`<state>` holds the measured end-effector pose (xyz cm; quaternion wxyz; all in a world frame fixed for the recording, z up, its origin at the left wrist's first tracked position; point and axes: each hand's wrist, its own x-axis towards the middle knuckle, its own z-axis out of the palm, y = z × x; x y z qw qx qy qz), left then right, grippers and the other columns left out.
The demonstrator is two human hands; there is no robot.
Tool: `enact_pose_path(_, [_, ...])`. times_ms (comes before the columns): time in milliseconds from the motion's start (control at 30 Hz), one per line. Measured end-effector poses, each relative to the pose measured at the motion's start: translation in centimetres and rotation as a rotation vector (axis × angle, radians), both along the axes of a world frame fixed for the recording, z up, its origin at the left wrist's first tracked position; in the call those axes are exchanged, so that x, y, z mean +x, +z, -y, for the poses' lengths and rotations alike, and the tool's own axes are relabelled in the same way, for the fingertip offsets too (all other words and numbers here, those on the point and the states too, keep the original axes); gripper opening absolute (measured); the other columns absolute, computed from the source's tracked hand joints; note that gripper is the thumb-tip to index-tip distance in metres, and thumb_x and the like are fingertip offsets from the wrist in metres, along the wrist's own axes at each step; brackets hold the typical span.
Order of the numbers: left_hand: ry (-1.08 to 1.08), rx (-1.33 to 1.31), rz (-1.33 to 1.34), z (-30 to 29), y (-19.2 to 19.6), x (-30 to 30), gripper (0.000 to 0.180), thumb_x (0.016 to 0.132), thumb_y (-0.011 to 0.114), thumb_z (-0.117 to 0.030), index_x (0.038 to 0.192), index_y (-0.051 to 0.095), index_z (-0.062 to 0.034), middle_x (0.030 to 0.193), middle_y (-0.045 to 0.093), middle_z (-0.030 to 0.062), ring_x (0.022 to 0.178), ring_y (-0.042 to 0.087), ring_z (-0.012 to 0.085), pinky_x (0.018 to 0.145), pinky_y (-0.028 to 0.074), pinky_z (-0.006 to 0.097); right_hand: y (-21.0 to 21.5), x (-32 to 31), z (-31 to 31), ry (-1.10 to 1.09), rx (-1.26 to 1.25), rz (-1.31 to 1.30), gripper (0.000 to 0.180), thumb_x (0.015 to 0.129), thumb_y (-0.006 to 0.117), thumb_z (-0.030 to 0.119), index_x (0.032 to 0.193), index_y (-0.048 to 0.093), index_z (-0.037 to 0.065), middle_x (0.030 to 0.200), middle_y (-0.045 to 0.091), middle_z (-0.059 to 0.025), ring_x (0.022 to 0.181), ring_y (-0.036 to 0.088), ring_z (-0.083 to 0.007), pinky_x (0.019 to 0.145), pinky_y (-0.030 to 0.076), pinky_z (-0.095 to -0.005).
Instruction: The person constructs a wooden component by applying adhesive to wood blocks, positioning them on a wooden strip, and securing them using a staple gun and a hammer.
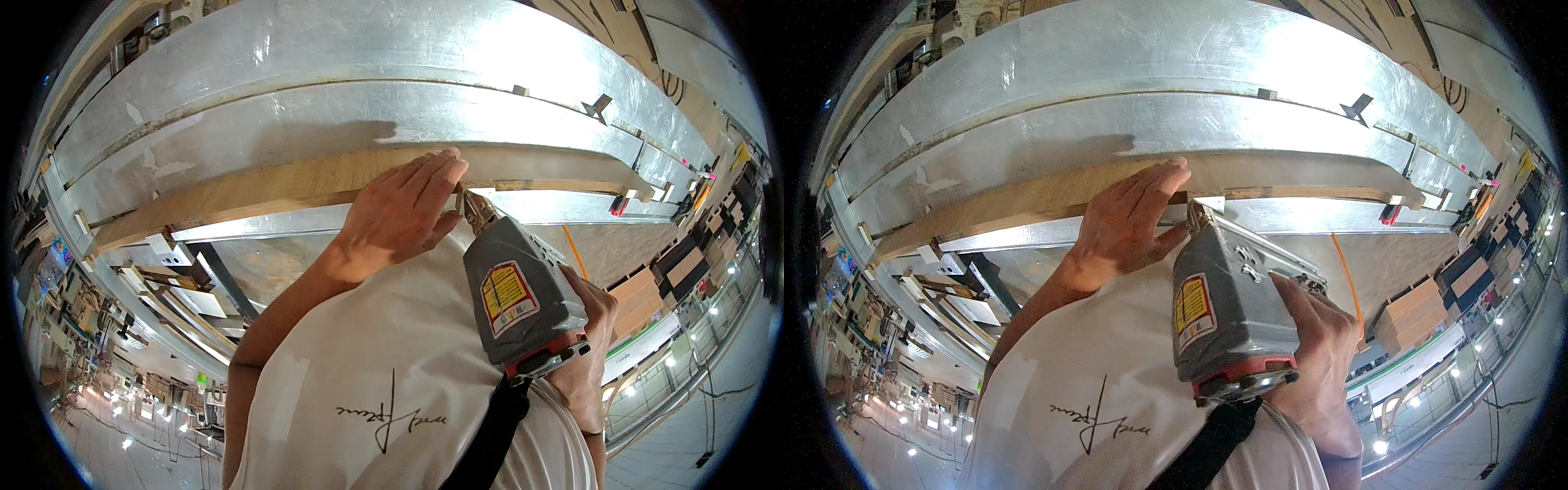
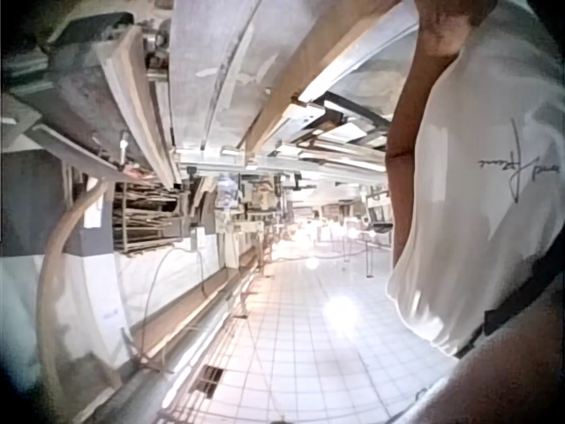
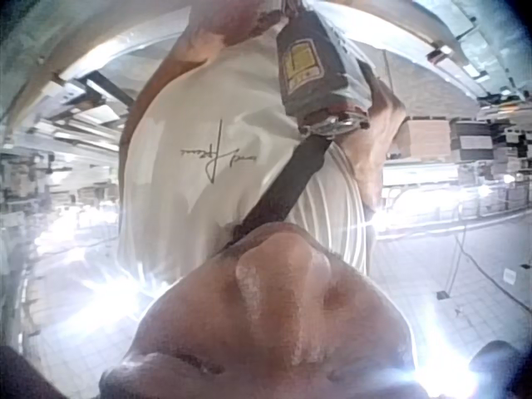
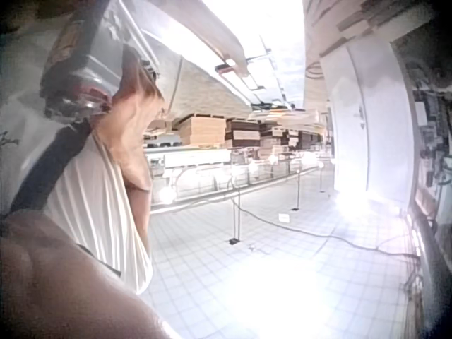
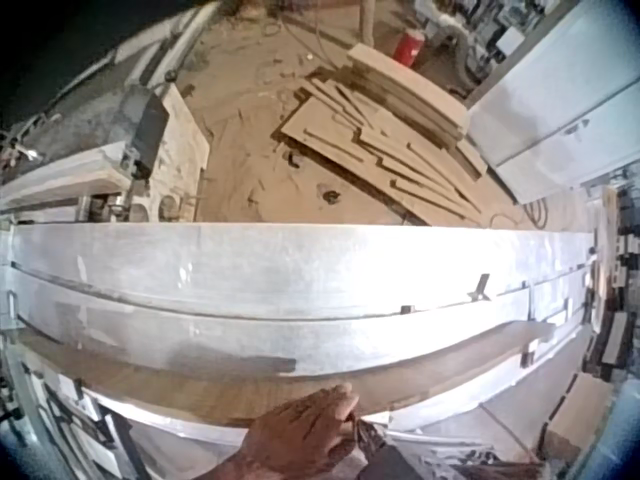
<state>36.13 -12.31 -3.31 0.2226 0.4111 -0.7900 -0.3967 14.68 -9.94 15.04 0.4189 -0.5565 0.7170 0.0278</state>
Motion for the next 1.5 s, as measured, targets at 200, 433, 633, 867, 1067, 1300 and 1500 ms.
enact_pose_path(200, [0.005, 0.02, -0.044, 0.1, 0.3, 0.3, 0.074, 0.072, 0.088, -0.012, 0.137, 0.052, -0.0041, 0.135, 0.065, 0.0192, 0.122, 0.066, 0.0347, 0.102, 0.057, 0.043, 0.4, 0.5, 0.0, -0.006, 0.038, -0.024, 0.062, 0.066, 0.083, 0.032, 0.118, 0.07, -0.001, 0.077, 0.068, -0.0205, 0.07, 0.071, -0.0382, 0.068, 0.053, -0.043])
enact_pose_path(433, [-0.018, -0.019, -0.015, -0.1, 0.1, 0.0, 0.069, 0.076, 0.086, -0.019, 0.135, 0.053, -0.0058, 0.132, 0.066, 0.0166, 0.123, 0.065, 0.0339, 0.1, 0.057, 0.042, 0.0, -0.5, -1.0, -0.054, 0.081, 0.008, 0.07, 0.058, 0.082, 0.028, 0.12, 0.07, -0.003, 0.086, 0.07, -0.0246, 0.075, 0.072, -0.0411, 0.073, 0.054, -0.0432])
enact_pose_path(633, [-0.024, -0.045, 0.036, -0.4, 0.1, 0.2, 0.06, 0.077, 0.086, -0.025, 0.127, 0.059, -0.0074, 0.128, 0.068, 0.013, 0.117, 0.068, 0.0302, 0.097, 0.057, 0.041, -0.3, -2.4, -3.4, -0.082, -0.063, 0.013, 0.069, 0.058, 0.082, 0.029, 0.117, 0.071, -0.005, 0.092, 0.073, -0.0252, 0.084, 0.075, -0.0402, 0.079, 0.056, -0.0399])
enact_pose_path(867, [-0.025, -0.09, 0.016, -0.4, -0.2, 0.0, 0.05, 0.076, 0.086, -0.021, 0.119, 0.064, -0.0077, 0.122, 0.071, 0.0099, 0.111, 0.07, 0.0276, 0.094, 0.059, 0.04, -1.6, -3.0, -3.8, -0.118, -0.028, 0.14, 0.07, 0.058, 0.084, 0.03, 0.117, 0.071, -0.005, 0.093, 0.073, -0.0242, 0.085, 0.074, -0.0404, 0.08, 0.055, -0.0408])
enact_pose_path(1067, [-0.021, -0.066, 0.026, -0.5, -0.2, 0.1, 0.05, 0.074, 0.086, -0.018, 0.118, 0.064, -0.0075, 0.122, 0.071, 0.0102, 0.112, 0.071, 0.0272, 0.093, 0.059, 0.04, -1.0, -1.7, -2.5, -0.018, -0.065, 0.058, 0.071, 0.057, 0.084, 0.03, 0.118, 0.07, -0.005, 0.093, 0.073, -0.024, 0.084, 0.073, -0.0402, 0.08, 0.055, -0.0415])
enact_pose_path(1300, [-0.028, -0.073, 0.025, -0.4, -0.3, 0.0, 0.05, 0.074, 0.086, -0.015, 0.117, 0.064, -0.0067, 0.121, 0.072, 0.0109, 0.112, 0.071, 0.0275, 0.093, 0.059, 0.04, -0.3, -0.7, -2.3, 0.011, -0.103, -0.055, 0.07, 0.057, 0.084, 0.027, 0.118, 0.071, -0.004, 0.092, 0.073, -0.0237, 0.085, 0.074, -0.0405, 0.079, 0.055, -0.0425])
enact_pose_path(1500, [-0.028, -0.091, 0.025, -0.4, -0.3, 0.0, 0.05, 0.073, 0.087, -0.014, 0.118, 0.065, -0.0053, 0.122, 0.072, 0.0123, 0.113, 0.071, 0.0276, 0.094, 0.059, 0.04, -0.3, -1.3, -2.0, -0.087, 0.016, 0.015, 0.07, 0.058, 0.084, 0.028, 0.118, 0.071, -0.004, 0.092, 0.074, -0.0235, 0.084, 0.075, -0.039, 0.08, 0.056, -0.0421])
